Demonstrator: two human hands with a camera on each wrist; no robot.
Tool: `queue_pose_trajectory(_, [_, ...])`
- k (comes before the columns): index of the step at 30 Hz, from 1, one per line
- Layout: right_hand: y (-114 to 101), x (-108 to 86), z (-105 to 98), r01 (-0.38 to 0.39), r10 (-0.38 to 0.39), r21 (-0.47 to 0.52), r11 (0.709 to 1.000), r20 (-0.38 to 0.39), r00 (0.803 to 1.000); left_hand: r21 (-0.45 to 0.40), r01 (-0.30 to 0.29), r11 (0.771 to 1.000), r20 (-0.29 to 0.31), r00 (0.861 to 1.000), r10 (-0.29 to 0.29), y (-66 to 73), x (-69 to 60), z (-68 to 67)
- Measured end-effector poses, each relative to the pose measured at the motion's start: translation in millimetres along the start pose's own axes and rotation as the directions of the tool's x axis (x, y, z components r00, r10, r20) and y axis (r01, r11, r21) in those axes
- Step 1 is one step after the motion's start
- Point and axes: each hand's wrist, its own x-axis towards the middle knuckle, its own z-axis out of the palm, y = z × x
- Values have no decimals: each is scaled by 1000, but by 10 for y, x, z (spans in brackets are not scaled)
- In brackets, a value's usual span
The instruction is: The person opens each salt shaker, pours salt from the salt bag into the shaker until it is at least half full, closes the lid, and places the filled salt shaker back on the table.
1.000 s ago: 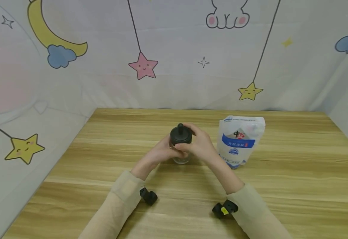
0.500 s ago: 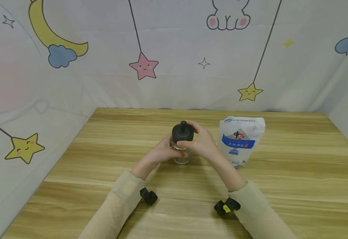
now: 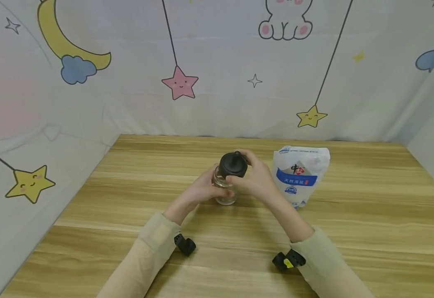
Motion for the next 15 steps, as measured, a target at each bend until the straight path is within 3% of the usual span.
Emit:
queue_pose_trajectory(6, [25,-68,-30,55,-55,7,998,16,998,-2,17,1000,-12,1000,-17,0,-10,-1])
queue_pose_trajectory(15, [49,-183,-73,55,-53,-56,997,33,998,5,0,1000,-8,1000,0,-12,-18,-6])
